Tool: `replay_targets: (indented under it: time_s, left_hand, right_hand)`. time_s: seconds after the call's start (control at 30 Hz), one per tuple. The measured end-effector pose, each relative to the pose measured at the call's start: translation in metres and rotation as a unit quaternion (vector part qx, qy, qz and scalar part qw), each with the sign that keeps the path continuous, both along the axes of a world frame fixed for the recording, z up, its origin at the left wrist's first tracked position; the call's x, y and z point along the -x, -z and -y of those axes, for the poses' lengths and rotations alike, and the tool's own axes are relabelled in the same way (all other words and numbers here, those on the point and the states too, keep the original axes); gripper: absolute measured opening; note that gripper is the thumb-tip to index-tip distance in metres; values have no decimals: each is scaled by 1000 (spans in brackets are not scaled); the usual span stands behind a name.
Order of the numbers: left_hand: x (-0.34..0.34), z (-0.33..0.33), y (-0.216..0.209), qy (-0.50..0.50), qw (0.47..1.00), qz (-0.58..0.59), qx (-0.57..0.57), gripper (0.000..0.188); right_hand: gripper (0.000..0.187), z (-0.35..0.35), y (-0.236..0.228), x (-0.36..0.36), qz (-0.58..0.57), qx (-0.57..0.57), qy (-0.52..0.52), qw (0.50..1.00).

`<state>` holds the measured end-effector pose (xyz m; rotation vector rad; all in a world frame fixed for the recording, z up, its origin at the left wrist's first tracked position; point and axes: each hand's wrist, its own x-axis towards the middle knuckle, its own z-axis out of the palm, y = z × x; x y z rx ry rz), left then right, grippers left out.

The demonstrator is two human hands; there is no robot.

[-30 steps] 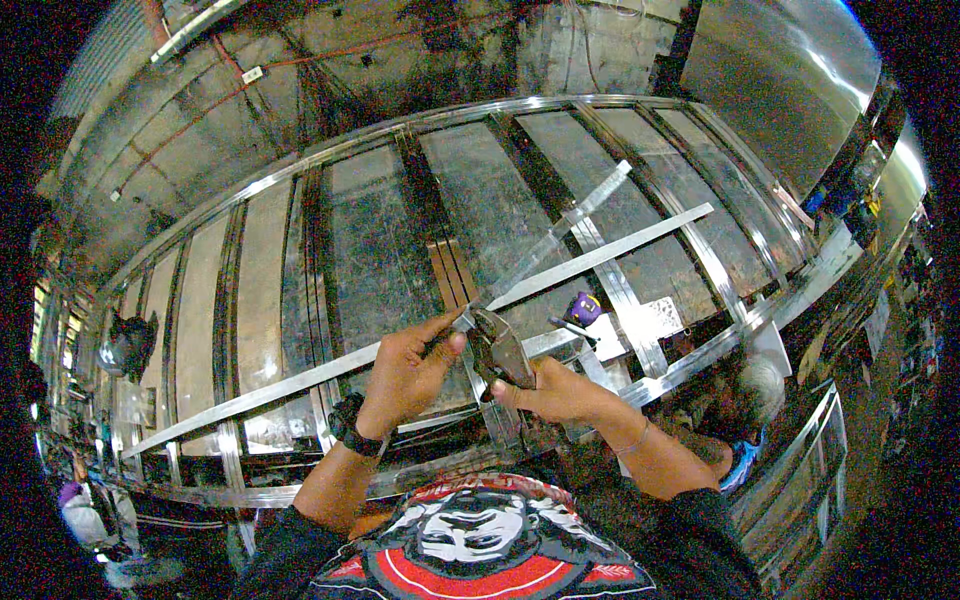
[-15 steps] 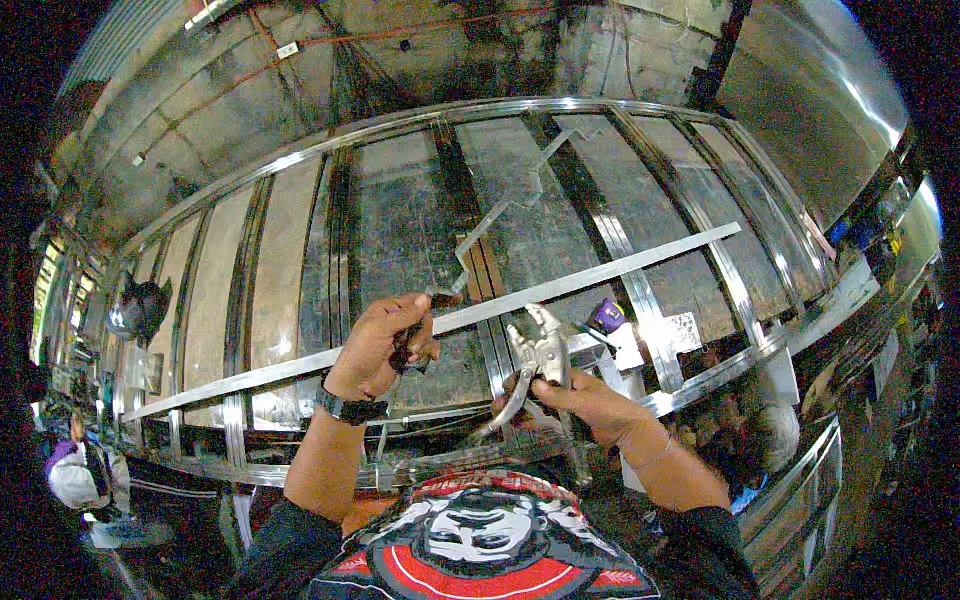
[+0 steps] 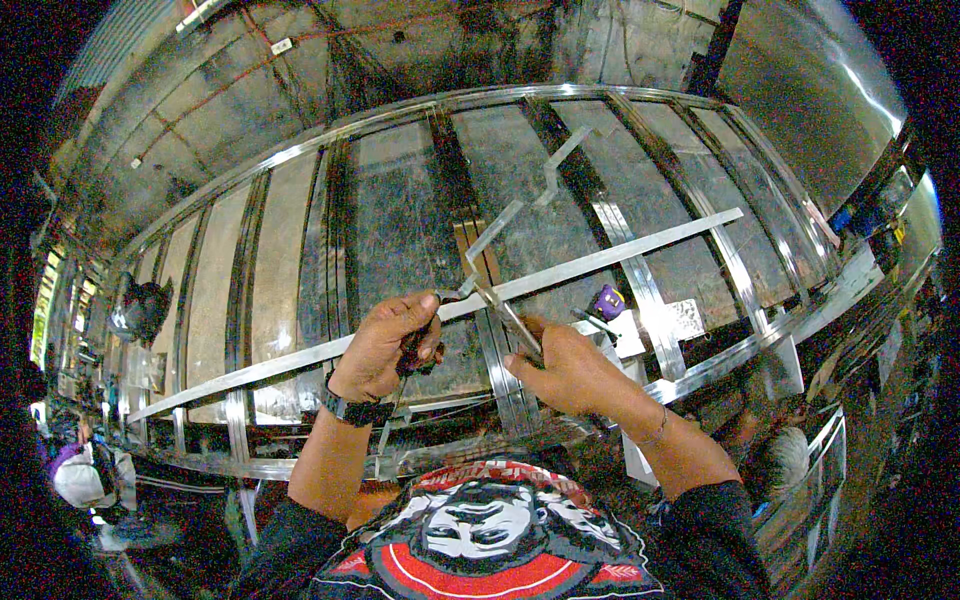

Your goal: The person uses pliers to bend a thin metal strip into a stepped profile, repeatedly clamping and bending at marked intervals. The person holds the strip with one hand and operates the pliers with the other, creating a series of right-angle bends along the strip.

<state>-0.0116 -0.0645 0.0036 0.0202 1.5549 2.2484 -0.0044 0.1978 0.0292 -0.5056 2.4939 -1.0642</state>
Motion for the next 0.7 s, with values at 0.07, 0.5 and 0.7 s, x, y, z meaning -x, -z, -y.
replay_targets:
  time_s: [0.07,0.5,0.7]
  left_hand:
    - [1,-1,0,2,1000,11,0,29]
    - [-11,-15,-16,-29,985,-61,161,44]
    - [-32,-22,-25,-18,979,-90,181,41]
  right_hand:
    - [56,-1,2,1,1,-6,9,1000]
    - [54,-6,15,3,-54,-20,-5,998]
    - [54,-16,39,4,-131,40,-21,990]
